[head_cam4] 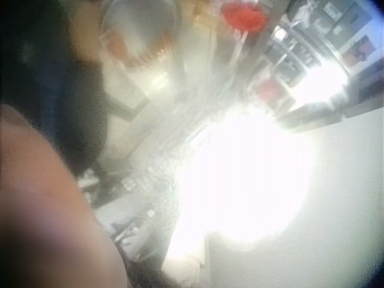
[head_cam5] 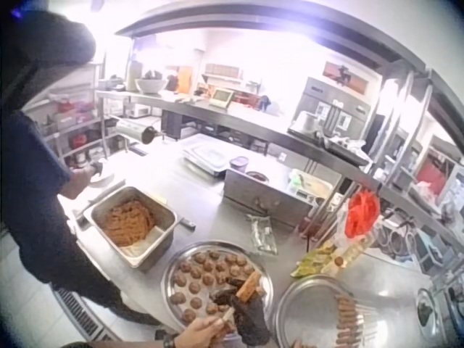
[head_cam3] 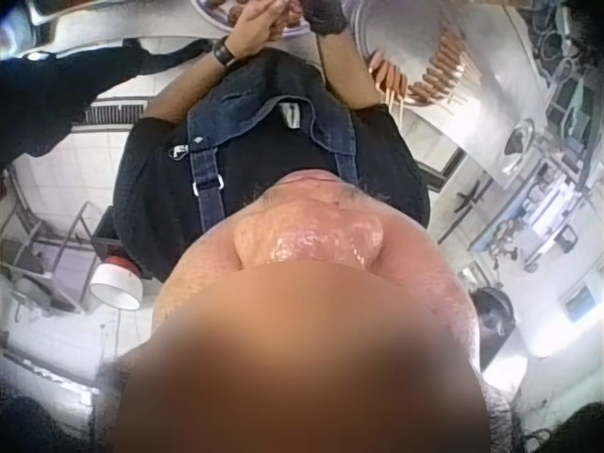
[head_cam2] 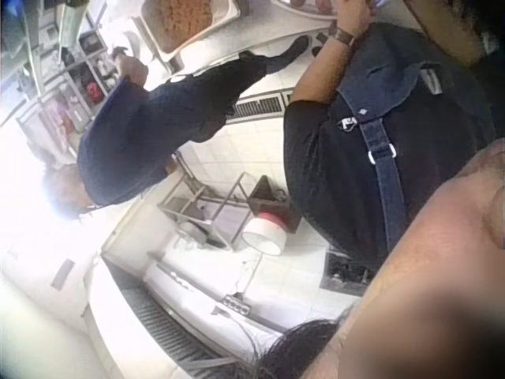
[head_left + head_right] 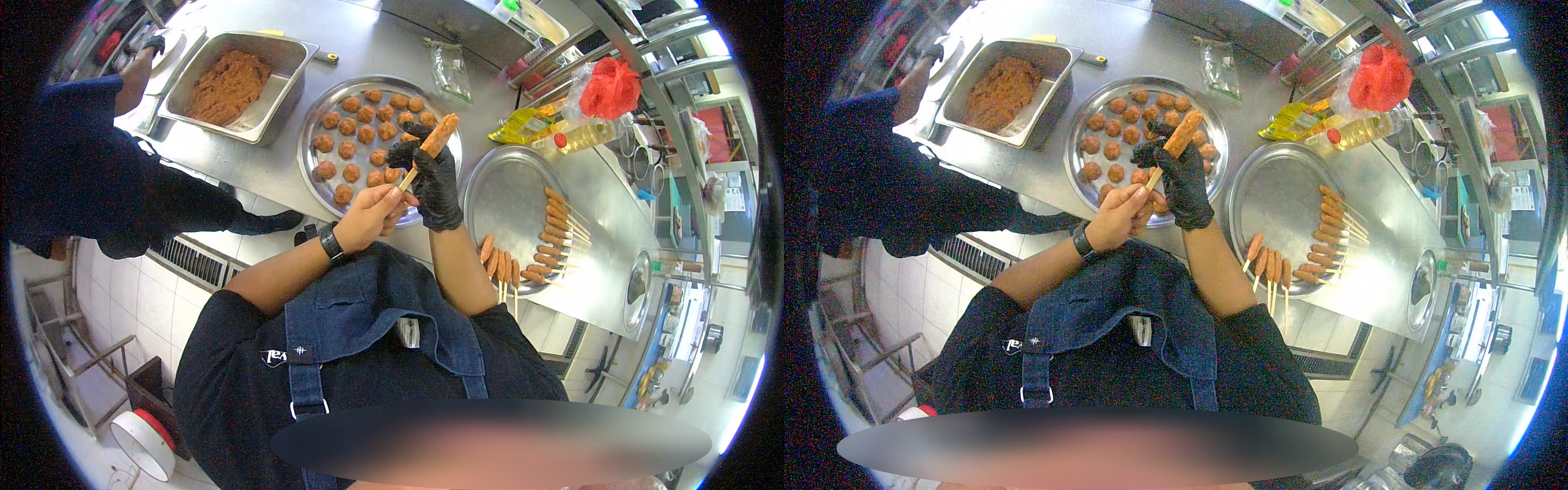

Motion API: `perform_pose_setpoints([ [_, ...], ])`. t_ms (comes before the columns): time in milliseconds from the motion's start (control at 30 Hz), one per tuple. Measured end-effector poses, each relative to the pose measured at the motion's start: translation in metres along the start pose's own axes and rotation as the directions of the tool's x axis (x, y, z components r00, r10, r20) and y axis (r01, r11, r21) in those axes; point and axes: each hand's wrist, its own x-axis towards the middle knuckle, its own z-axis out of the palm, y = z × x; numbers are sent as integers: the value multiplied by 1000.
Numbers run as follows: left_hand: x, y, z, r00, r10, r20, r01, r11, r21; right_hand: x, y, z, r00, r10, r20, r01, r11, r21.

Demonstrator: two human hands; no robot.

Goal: The person inserts wooden skewers into round meatballs and then coats them with a brown batter from a tray. The person places the finished skewered items onto a metal tray. Another person is visible in the background also handling batter.

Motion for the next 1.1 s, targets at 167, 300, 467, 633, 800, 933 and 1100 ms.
perform_pose_setpoints([
  [167,1,2,2,988,111,-106,-86,972,218,0,11,-6,1000,-10,23,8,997,73],
  [300,-1,6,0,988,94,-125,-65,974,217,0,4,-1,995,-49,-83,56,995,85],
  [467,1,4,1,935,343,-91,-227,774,591,9,-18,4,971,221,-90,-66,610,790],
  [633,3,6,8,849,523,-75,-262,541,799,21,-16,-1,997,72,-26,-33,708,706],
  [800,-2,10,16,882,444,-156,-195,646,738,24,-9,-8,998,45,-39,-6,727,686],
  [933,4,9,11,795,602,-75,-294,490,820,22,-9,-8,998,39,-53,8,731,682],
  [1100,6,3,7,776,624,-90,-297,489,820,20,-9,-7,997,35,-73,24,733,680],
])
